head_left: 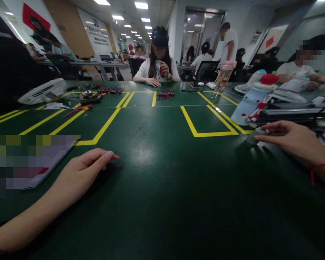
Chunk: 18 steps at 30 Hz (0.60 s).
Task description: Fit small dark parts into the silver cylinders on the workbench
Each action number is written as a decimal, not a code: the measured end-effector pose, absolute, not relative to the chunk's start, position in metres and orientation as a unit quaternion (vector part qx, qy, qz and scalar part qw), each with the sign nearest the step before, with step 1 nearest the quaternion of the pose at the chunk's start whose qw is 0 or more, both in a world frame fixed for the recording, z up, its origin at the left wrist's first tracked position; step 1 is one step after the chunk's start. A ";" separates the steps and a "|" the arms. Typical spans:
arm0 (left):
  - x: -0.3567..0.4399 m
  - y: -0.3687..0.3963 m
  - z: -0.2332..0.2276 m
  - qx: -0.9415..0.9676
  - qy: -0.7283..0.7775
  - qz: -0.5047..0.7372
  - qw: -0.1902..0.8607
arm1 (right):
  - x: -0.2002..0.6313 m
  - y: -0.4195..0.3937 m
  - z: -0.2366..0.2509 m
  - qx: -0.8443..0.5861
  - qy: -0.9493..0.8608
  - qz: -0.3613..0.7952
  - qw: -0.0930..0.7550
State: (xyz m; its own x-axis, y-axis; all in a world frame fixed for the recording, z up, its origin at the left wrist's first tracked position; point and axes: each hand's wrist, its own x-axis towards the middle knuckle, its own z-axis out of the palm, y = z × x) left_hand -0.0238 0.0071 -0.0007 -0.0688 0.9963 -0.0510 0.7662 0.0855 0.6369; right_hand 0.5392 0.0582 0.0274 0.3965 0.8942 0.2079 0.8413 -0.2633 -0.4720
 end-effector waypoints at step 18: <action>-0.008 0.004 0.012 0.643 0.693 0.221 0.242 | 0.338 -0.008 0.011 -0.418 -0.756 0.322 0.388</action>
